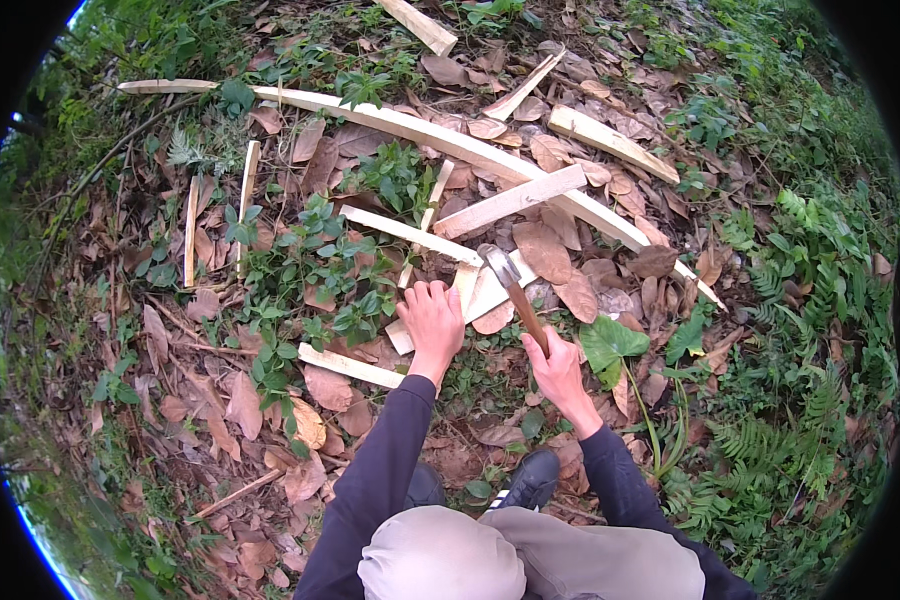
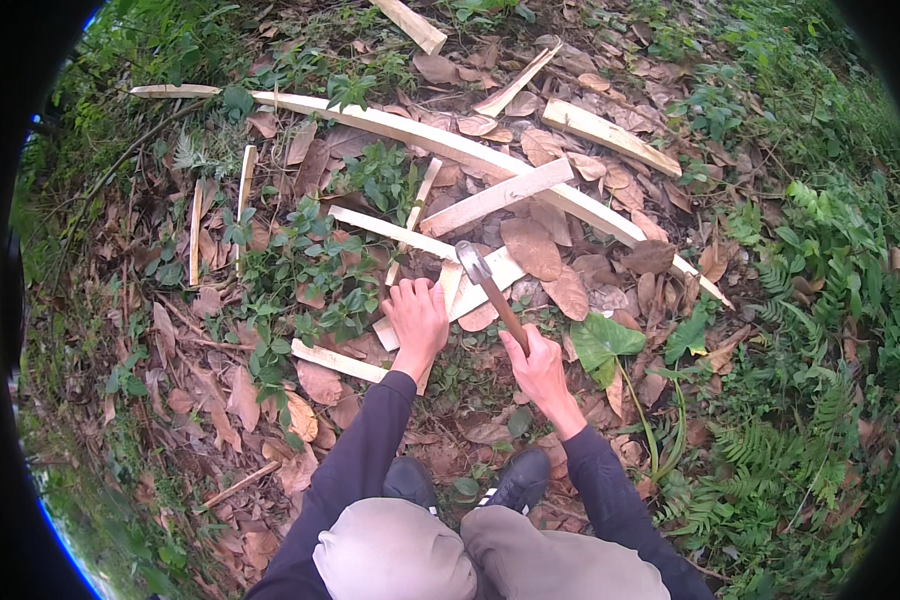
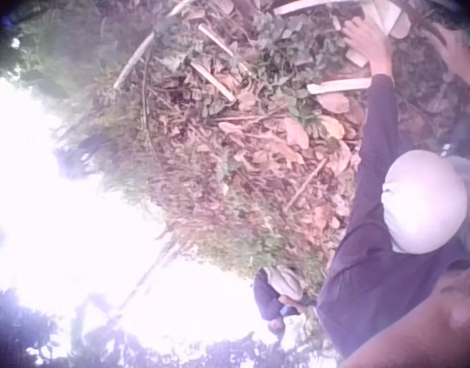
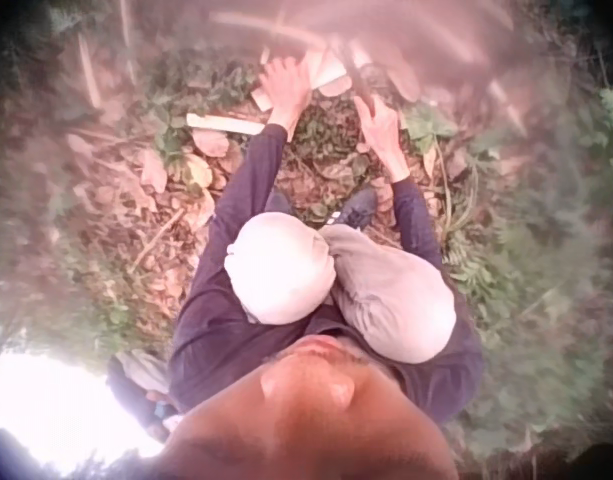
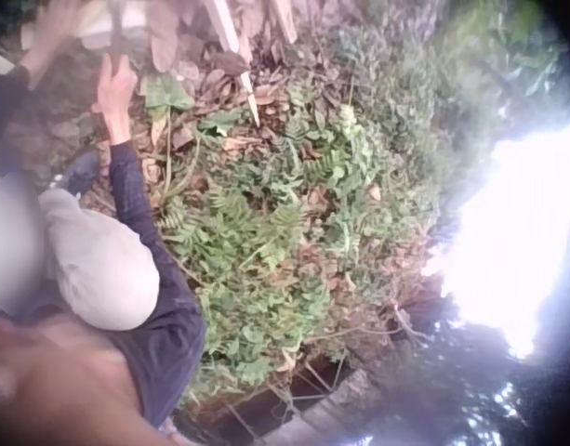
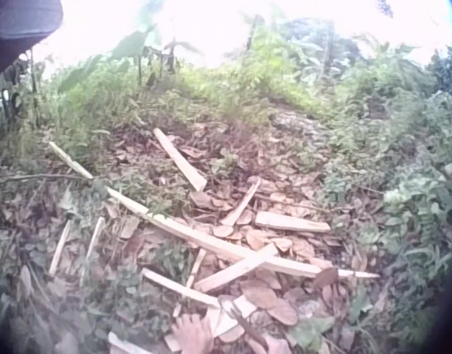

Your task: The person sits on the forest floor and uses a small axe to split thin wooden planks into smaller pieces. They repeatedly pick up planks, position them on the ground, and strike them with the axe to create kindling.

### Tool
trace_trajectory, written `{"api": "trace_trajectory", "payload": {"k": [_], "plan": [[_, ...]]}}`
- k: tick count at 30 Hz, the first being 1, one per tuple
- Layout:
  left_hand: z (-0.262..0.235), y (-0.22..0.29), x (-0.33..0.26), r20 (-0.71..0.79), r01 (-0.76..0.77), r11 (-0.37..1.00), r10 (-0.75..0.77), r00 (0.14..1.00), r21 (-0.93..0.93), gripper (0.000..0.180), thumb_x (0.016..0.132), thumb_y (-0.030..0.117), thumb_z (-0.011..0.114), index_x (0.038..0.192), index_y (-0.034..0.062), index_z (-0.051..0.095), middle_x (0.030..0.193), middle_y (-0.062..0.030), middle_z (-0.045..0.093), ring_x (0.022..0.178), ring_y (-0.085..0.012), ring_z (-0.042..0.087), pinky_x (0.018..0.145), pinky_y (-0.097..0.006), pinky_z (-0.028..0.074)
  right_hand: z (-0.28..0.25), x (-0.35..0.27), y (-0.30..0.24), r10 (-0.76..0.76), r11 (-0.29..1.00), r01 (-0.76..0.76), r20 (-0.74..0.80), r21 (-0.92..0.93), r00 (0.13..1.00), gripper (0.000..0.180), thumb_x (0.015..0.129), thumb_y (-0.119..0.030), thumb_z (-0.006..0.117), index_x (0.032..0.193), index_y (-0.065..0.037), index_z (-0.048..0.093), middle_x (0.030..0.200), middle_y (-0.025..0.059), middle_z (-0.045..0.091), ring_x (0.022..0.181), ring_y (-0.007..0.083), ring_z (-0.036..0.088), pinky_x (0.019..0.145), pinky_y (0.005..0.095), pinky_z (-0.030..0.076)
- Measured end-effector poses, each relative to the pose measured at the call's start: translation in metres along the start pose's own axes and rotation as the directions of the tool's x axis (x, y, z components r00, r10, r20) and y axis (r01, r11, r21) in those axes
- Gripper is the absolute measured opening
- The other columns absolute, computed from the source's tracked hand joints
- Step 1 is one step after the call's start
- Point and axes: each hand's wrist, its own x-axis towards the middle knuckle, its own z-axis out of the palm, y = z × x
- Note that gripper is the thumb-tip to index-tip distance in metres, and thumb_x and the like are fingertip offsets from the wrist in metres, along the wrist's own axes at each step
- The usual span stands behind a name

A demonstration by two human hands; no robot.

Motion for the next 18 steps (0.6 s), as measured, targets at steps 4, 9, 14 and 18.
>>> {"api": "trace_trajectory", "payload": {"k": [4,9,14,18], "plan": [[0.003,0.005,0.000,0.008,0.030,0.999,-0.029,1.000,-0.021,0.027,0.100,0.035,0.051,0.095,0.0087,0.056,0.098,-0.0123,0.052,0.097,-0.0317,0.049,0.081,-0.048,0.037,0.016,0.012,0.017,-0.097,0.993,0.096,-0.002,-0.067,0.995,0.028,0.099,-0.020,0.064,0.086,0.001,0.050,0.058,0.0208,0.052,0.052,0.0381,0.057,0.049,0.0424,0.041],[0.000,-0.003,-0.002,0.062,0.051,0.999,-0.051,0.997,-0.010,0.026,0.101,0.034,0.050,0.096,0.0097,0.055,0.097,-0.0125,0.051,0.096,-0.0321,0.049,0.081,-0.049,0.037,0.004,0.008,-0.023,-0.096,0.995,0.096,-0.056,-0.003,0.994,0.027,0.100,-0.021,0.063,0.087,0.001,0.054,0.059,0.0172,0.055,0.051,0.0340,0.059,0.049,0.0421,0.041],[-0.001,-0.003,-0.004,0.061,0.046,0.999,-0.045,0.997,-0.019,0.026,0.100,0.035,0.053,0.106,0.0103,0.058,0.099,-0.0112,0.050,0.098,-0.0313,0.049,0.082,-0.048,0.036,0.004,-0.001,-0.029,-0.088,0.989,0.097,-0.084,0.115,0.993,0.030,0.102,-0.025,0.062,0.087,0.000,0.058,0.056,0.0063,0.045,0.050,0.0122,0.041,0.048,0.0340,0.035],[-0.011,0.005,-0.014,-0.005,-0.119,0.992,0.119,0.993,-0.040,0.038,0.093,0.039,0.063,0.115,0.0084,0.057,0.104,-0.0093,0.049,0.104,-0.0290,0.047,0.089,-0.047,0.035,0.008,-0.026,-0.001,0.086,0.989,-0.080,-0.044,0.126,0.995,0.032,0.102,-0.028,0.061,0.088,0.001,0.060,0.056,0.0039,0.046,0.052,0.0093,0.042,0.048,0.0322,0.036]]}}
